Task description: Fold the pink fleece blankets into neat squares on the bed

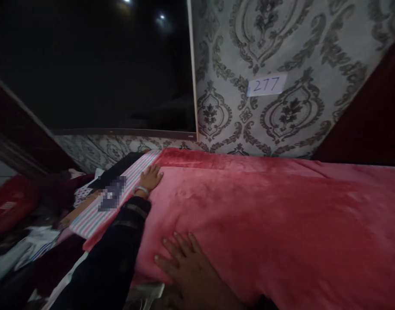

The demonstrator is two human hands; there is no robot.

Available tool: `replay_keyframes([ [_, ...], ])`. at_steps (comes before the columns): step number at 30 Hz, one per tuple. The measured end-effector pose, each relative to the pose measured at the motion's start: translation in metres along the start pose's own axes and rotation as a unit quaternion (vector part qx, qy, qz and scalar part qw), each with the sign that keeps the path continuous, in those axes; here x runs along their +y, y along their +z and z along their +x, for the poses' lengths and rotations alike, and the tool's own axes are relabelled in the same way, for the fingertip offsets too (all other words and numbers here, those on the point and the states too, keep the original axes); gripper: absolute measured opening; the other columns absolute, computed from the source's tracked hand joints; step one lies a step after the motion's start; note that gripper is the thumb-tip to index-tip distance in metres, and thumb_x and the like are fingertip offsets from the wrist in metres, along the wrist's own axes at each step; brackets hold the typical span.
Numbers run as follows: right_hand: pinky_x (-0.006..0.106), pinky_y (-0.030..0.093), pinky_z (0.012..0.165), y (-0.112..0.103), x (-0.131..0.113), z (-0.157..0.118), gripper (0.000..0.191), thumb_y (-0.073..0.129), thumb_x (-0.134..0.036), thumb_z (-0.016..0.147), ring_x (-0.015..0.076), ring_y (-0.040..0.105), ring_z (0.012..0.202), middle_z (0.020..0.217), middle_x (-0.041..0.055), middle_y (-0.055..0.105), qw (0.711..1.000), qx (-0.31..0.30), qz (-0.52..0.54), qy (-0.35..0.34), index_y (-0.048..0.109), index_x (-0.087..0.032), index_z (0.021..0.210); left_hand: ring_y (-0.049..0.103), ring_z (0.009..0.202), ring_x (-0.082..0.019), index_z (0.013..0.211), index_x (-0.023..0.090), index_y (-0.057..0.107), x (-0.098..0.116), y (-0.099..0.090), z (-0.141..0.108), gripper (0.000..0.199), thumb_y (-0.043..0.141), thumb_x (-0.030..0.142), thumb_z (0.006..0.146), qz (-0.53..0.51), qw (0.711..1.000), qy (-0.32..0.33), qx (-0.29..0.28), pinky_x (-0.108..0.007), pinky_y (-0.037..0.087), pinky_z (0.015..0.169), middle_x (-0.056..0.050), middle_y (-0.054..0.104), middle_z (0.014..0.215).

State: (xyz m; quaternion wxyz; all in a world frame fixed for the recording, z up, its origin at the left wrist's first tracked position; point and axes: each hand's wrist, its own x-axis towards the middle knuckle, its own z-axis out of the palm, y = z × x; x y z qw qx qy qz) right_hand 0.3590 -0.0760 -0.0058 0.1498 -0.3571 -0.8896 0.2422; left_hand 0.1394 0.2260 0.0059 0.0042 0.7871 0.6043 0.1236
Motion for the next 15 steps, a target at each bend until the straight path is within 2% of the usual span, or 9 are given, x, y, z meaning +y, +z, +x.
replay_keyframes([
  [3, 0.055, 0.006, 0.127, -0.004, -0.003, 0.0, 0.068, 0.049, -0.051, 0.102, 0.0277, 0.009, 0.156, 0.169, 0.0012, 0.018, 1.0, 0.012, -0.002, 0.004, 0.021, -0.036, 0.162, 0.045, 0.139, -0.031, 0.139, 0.024, 0.055, -0.001, 0.001, 0.003, 0.044, 0.048, 0.042, 0.1, -0.049, 0.997, 0.02, 0.055, -0.054, 0.041, 0.109, -0.014, 0.051, 0.15],
  [6, 0.056, 0.007, 0.126, -0.005, -0.004, 0.0, 0.068, 0.051, -0.05, 0.101, 0.0287, 0.011, 0.156, 0.168, 0.0029, 0.022, 1.0, 0.024, -0.012, 0.0, 0.023, -0.035, 0.162, 0.059, 0.12, -0.027, 0.132, 0.019, 0.058, 0.006, -0.006, 0.004, 0.043, 0.062, 0.041, 0.096, -0.061, 0.995, 0.048, 0.056, -0.05, 0.052, 0.099, -0.012, 0.058, 0.136],
  [9, 0.057, 0.006, 0.126, -0.005, -0.004, 0.0, 0.068, 0.05, -0.054, 0.101, 0.0298, 0.012, 0.155, 0.168, 0.0047, 0.021, 0.999, 0.038, -0.006, 0.0, 0.027, -0.034, 0.161, 0.063, 0.111, -0.024, 0.13, 0.018, 0.058, 0.018, -0.018, -0.003, 0.042, 0.064, 0.04, 0.095, -0.067, 0.993, 0.073, 0.059, -0.046, 0.056, 0.093, -0.011, 0.061, 0.13],
  [15, 0.055, 0.0, 0.125, -0.006, -0.007, -0.002, 0.068, 0.043, -0.063, 0.101, 0.028, 0.009, 0.156, 0.168, 0.0044, 0.021, 0.999, 0.048, 0.01, 0.0, 0.028, -0.034, 0.16, 0.063, 0.111, -0.024, 0.13, 0.018, 0.058, 0.043, -0.049, -0.022, 0.042, 0.065, 0.04, 0.095, -0.076, 0.991, 0.1, 0.054, -0.046, 0.056, 0.092, -0.01, 0.061, 0.129],
])
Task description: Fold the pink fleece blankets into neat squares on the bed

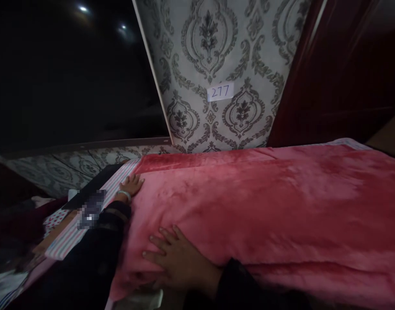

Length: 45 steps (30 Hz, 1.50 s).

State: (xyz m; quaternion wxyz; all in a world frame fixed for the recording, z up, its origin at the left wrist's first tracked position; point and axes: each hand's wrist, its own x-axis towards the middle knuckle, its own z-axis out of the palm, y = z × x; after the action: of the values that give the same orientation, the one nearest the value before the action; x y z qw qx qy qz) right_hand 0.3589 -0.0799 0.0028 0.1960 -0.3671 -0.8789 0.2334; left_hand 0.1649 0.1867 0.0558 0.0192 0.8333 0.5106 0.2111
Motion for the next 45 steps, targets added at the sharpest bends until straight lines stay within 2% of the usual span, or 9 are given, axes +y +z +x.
replay_keyframes([
  [4, 0.055, 0.002, 0.125, 0.0, -0.003, 0.003, 0.069, 0.045, -0.063, 0.1, 0.0281, 0.011, 0.155, 0.168, 0.0045, 0.022, 1.0, 0.002, -0.024, 0.003, 0.029, -0.034, 0.16, 0.06, 0.121, -0.027, 0.132, 0.022, 0.061, 0.023, -0.007, -0.03, 0.041, 0.061, 0.041, 0.096, -0.003, 0.999, 0.01, -0.035, -0.049, 0.051, 0.102, -0.011, 0.061, 0.136],
  [9, 0.053, 0.015, 0.124, -0.005, -0.004, -0.002, 0.063, 0.049, -0.057, 0.101, 0.0291, 0.024, 0.152, 0.162, 0.0078, 0.038, 0.995, 0.041, -0.081, 0.049, 0.04, -0.029, 0.156, 0.032, 0.151, -0.028, 0.154, 0.036, 0.039, 0.043, -0.005, -0.132, 0.056, 0.041, 0.049, 0.1, 0.029, 0.983, 0.085, -0.158, -0.058, 0.028, 0.12, -0.006, 0.04, 0.161],
  [14, 0.064, 0.015, 0.121, -0.002, 0.016, -0.038, 0.062, 0.053, -0.049, 0.1, 0.0346, 0.021, 0.152, 0.162, 0.0113, 0.036, 0.967, 0.095, -0.2, 0.129, 0.039, -0.028, 0.156, 0.025, 0.153, -0.035, 0.157, 0.028, 0.037, 0.047, 0.006, -0.204, 0.061, 0.04, 0.05, 0.1, 0.116, 0.987, 0.024, -0.112, -0.066, 0.025, 0.118, -0.011, 0.03, 0.165],
  [21, 0.065, 0.025, 0.117, 0.011, 0.026, -0.06, 0.063, 0.051, -0.051, 0.101, 0.0368, 0.025, 0.151, 0.164, 0.0104, 0.031, 0.947, 0.081, -0.265, 0.164, 0.035, -0.031, 0.158, 0.03, 0.15, -0.038, 0.154, 0.03, 0.042, 0.043, 0.02, -0.203, 0.063, 0.046, 0.053, 0.096, 0.153, 0.985, 0.004, -0.074, -0.064, 0.028, 0.116, -0.01, 0.035, 0.163],
  [25, 0.06, 0.03, 0.117, -0.016, 0.034, -0.079, 0.06, 0.048, -0.049, 0.102, 0.0336, 0.03, 0.15, 0.16, 0.01, 0.04, 0.948, 0.081, -0.256, 0.173, 0.037, -0.03, 0.158, 0.029, 0.151, -0.038, 0.155, 0.029, 0.041, 0.042, 0.016, -0.202, 0.062, 0.045, 0.051, 0.097, 0.157, 0.984, 0.0, -0.088, -0.065, 0.028, 0.117, -0.01, 0.033, 0.163],
  [29, 0.067, 0.028, 0.115, -0.037, 0.056, -0.13, 0.061, 0.046, -0.053, 0.101, 0.0374, 0.023, 0.152, 0.162, 0.012, 0.036, 0.904, 0.154, -0.296, 0.266, 0.038, -0.029, 0.157, 0.027, 0.152, -0.038, 0.155, 0.026, 0.04, 0.043, 0.013, -0.199, 0.062, 0.044, 0.048, 0.098, 0.162, 0.982, -0.005, -0.1, -0.066, 0.028, 0.116, -0.011, 0.032, 0.164],
  [36, 0.066, 0.03, 0.113, -0.021, 0.076, -0.17, 0.056, 0.04, -0.053, 0.103, 0.036, 0.028, 0.15, 0.163, 0.009, 0.035, 0.884, 0.161, -0.318, 0.301, 0.043, -0.032, 0.154, 0.028, 0.151, -0.038, 0.154, 0.024, 0.043, 0.047, 0.013, -0.195, 0.062, 0.044, 0.046, 0.096, 0.145, 0.984, -0.027, -0.096, -0.065, 0.028, 0.116, -0.012, 0.033, 0.163],
  [41, 0.064, 0.031, 0.113, -0.022, 0.074, -0.165, 0.055, 0.038, -0.051, 0.103, 0.0355, 0.029, 0.149, 0.161, 0.0092, 0.038, 0.881, 0.173, -0.321, 0.301, 0.044, -0.031, 0.154, 0.044, 0.143, -0.033, 0.138, 0.022, 0.061, 0.04, 0.008, -0.201, 0.051, 0.039, 0.043, 0.097, 0.035, 0.999, 0.007, -0.014, -0.057, 0.033, 0.117, -0.013, 0.058, 0.146],
  [45, 0.062, 0.031, 0.114, -0.023, 0.075, -0.168, 0.054, 0.038, -0.049, 0.102, 0.0342, 0.029, 0.15, 0.162, 0.0065, 0.037, 0.88, 0.164, -0.318, 0.313, 0.045, -0.032, 0.153, 0.047, 0.138, -0.034, 0.123, 0.017, 0.067, 0.041, 0.007, -0.228, 0.045, 0.049, 0.044, 0.091, -0.064, 0.982, -0.055, 0.167, -0.053, 0.034, 0.117, -0.017, 0.059, 0.141],
])
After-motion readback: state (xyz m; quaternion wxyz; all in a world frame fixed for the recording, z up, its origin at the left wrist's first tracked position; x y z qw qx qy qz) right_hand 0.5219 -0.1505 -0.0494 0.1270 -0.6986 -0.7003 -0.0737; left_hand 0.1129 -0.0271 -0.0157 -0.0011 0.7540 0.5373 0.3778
